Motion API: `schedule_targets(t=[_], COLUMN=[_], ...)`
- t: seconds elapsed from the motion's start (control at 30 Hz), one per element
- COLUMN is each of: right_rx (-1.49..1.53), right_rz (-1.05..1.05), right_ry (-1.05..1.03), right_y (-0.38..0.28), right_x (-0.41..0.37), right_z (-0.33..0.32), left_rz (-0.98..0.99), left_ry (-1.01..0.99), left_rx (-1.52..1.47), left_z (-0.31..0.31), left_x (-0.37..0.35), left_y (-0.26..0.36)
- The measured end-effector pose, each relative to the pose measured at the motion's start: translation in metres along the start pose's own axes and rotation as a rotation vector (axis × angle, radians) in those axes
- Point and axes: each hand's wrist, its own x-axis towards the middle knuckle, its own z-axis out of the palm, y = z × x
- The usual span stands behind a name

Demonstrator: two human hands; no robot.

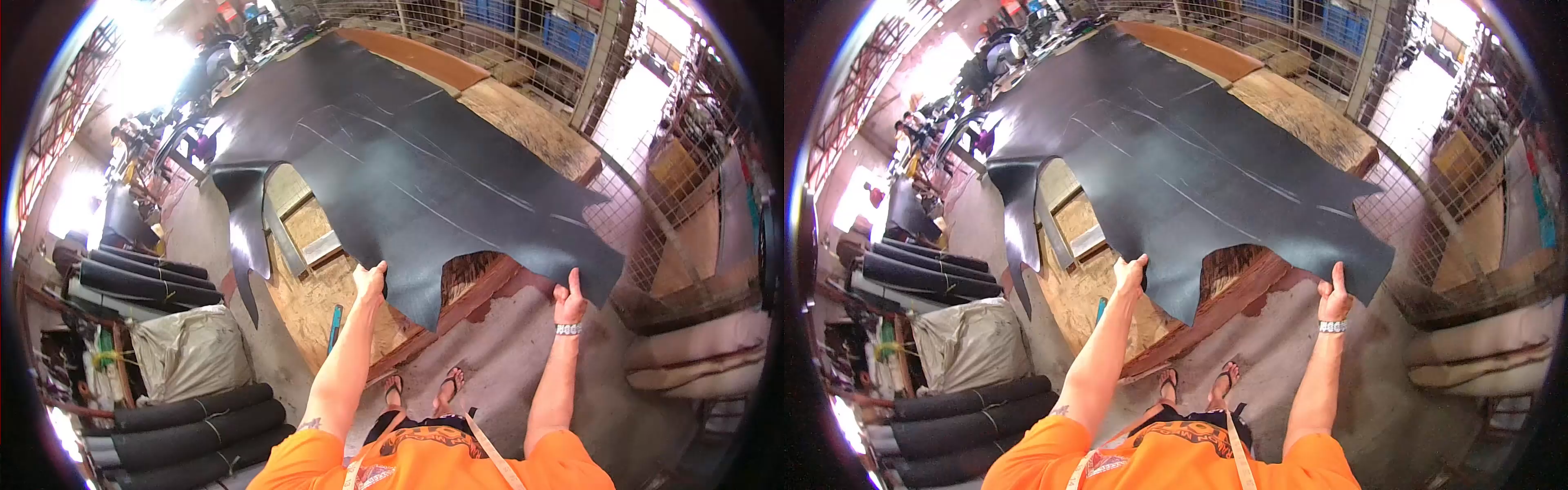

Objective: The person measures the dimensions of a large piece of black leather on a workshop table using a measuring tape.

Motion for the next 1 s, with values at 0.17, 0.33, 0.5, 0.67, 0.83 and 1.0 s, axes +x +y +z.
schedule_targets(t=[0.17,0.33,0.5,0.67,0.83,1.0], right_rx=[-0.047,0.060,-0.016,-0.600,-0.874,-1.135], right_rz=[0.115,0.405,0.412,0.308,0.007,-0.119], right_ry=[-0.089,0.069,-0.058,-0.206,-0.576,-0.774], right_y=[0.004,0.068,0.077,0.127,0.099,0.130], right_x=[0.012,0.017,-0.024,-0.133,-0.270,-0.348], right_z=[-0.026,-0.050,-0.039,-0.031,0.089,0.222], left_rz=[0.078,-0.260,-0.142,-0.006,0.182,0.063], left_ry=[0.005,-0.210,-0.310,0.280,0.705,0.704], left_rx=[0.062,0.245,0.677,0.644,0.833,0.780], left_z=[0.023,0.023,-0.086,-0.260,-0.442,-0.534], left_x=[0.009,-0.002,-0.041,-0.029,0.056,0.170], left_y=[-0.014,0.006,0.059,0.067,0.049,0.030])
